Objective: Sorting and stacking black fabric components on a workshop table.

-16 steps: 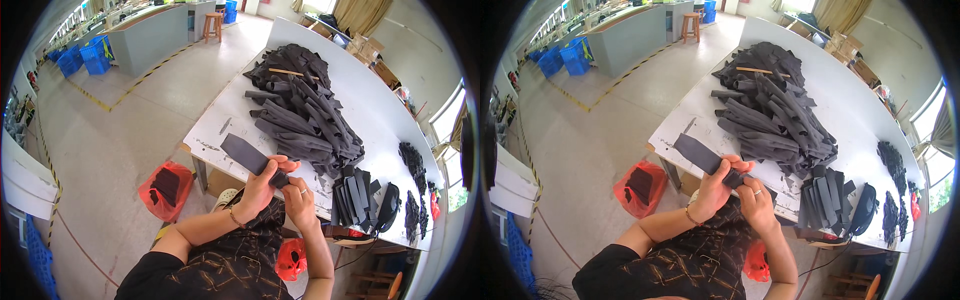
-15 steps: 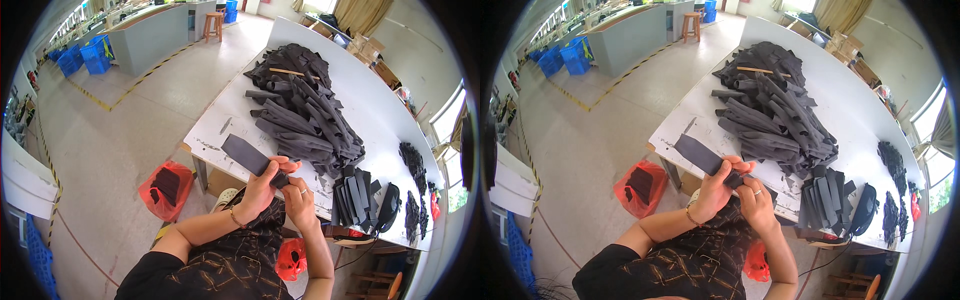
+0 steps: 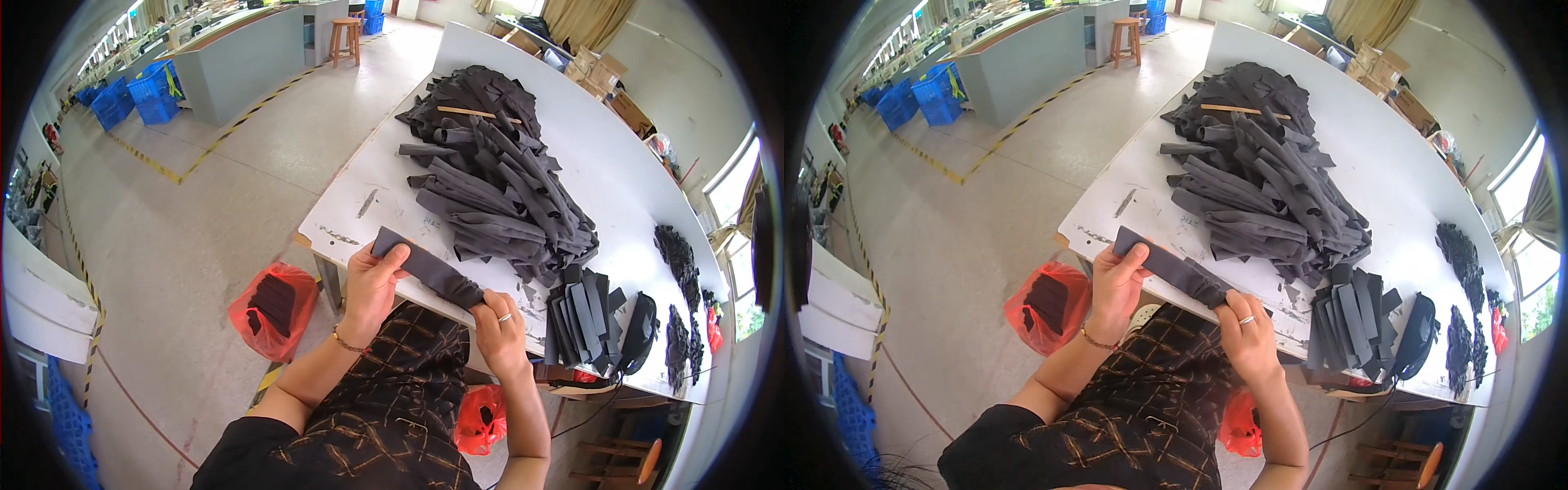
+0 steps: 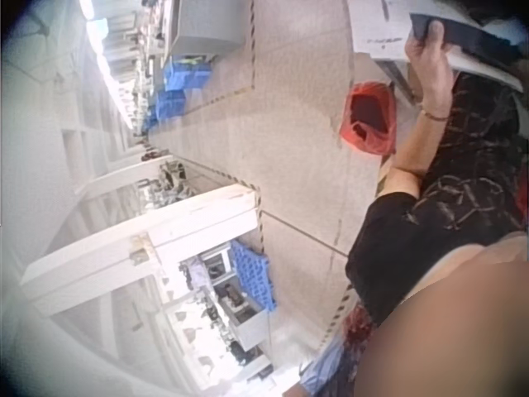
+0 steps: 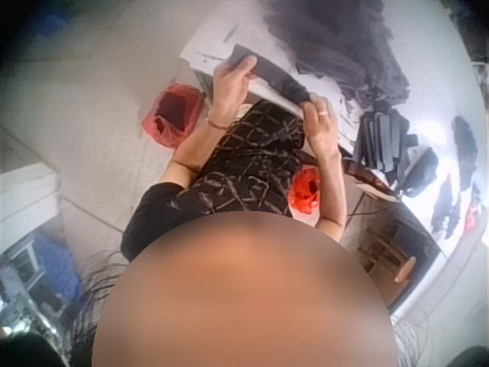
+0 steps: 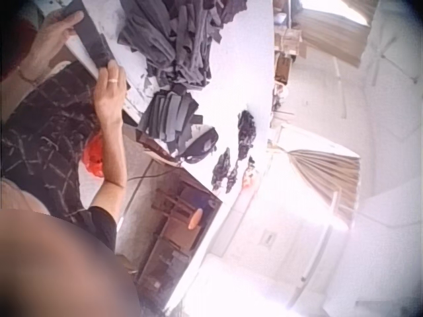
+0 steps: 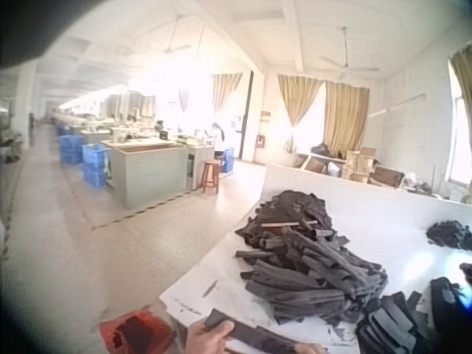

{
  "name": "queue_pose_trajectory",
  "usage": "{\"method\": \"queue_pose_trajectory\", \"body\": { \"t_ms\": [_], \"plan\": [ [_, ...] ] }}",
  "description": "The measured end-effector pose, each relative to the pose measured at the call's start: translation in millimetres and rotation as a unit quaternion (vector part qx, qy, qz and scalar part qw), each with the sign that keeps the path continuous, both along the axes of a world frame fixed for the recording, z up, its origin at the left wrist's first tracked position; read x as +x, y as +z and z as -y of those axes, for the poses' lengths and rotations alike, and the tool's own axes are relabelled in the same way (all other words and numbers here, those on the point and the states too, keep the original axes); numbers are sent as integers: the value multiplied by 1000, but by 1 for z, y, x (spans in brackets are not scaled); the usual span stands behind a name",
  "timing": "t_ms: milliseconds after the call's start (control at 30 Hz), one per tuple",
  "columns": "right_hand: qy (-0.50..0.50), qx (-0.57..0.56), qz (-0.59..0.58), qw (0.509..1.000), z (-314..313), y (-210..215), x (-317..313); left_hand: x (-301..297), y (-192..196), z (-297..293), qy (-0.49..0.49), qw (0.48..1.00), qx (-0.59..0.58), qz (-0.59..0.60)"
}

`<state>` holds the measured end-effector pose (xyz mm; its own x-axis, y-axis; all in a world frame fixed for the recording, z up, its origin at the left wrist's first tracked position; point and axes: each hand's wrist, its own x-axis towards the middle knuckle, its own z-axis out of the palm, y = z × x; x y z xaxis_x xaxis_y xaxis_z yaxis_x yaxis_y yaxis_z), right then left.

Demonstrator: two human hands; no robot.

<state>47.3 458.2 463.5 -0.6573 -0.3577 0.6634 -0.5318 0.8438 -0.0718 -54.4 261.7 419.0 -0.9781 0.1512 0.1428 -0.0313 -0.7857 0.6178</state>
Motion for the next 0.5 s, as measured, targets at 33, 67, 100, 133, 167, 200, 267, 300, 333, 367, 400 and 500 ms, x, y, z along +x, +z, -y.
{"method": "queue_pose_trajectory", "body": {
  "t_ms": [33,67,100,133,167,200,267,300,333,367,400,500],
  "plan": [
    [5,12,-6,1000,0,0,1,1,3,2,0,1000,-1,1],
    [6,11,-5,1000,1,0,1,3,6,3,-12,1000,4,-18],
    [3,3,-15,1000,2,1,0,4,8,4,-24,999,9,-37],
    [0,-5,-24,1000,3,2,0,4,7,5,-23,999,9,-36],
    [0,-4,-23,1000,3,3,1,4,7,5,-28,999,12,-40],
    [-1,0,-23,1000,3,4,1,5,6,5,-33,998,16,-44],
    [-2,6,-22,1000,2,4,2,6,5,4,-35,998,21,-48],
    [-7,6,-20,1000,1,2,3,6,5,4,-39,998,24,-53],
    [-12,7,-18,1000,0,1,4,6,5,3,-39,998,25,-53],
    [-12,7,-17,1000,0,1,4,6,5,3,-42,997,21,-56],
    [-16,7,-17,1000,0,1,5,6,5,3,-45,997,17,-58],
    [-18,6,-16,1000,0,2,6,8,6,3,-42,997,-4,-59]
  ]
}}
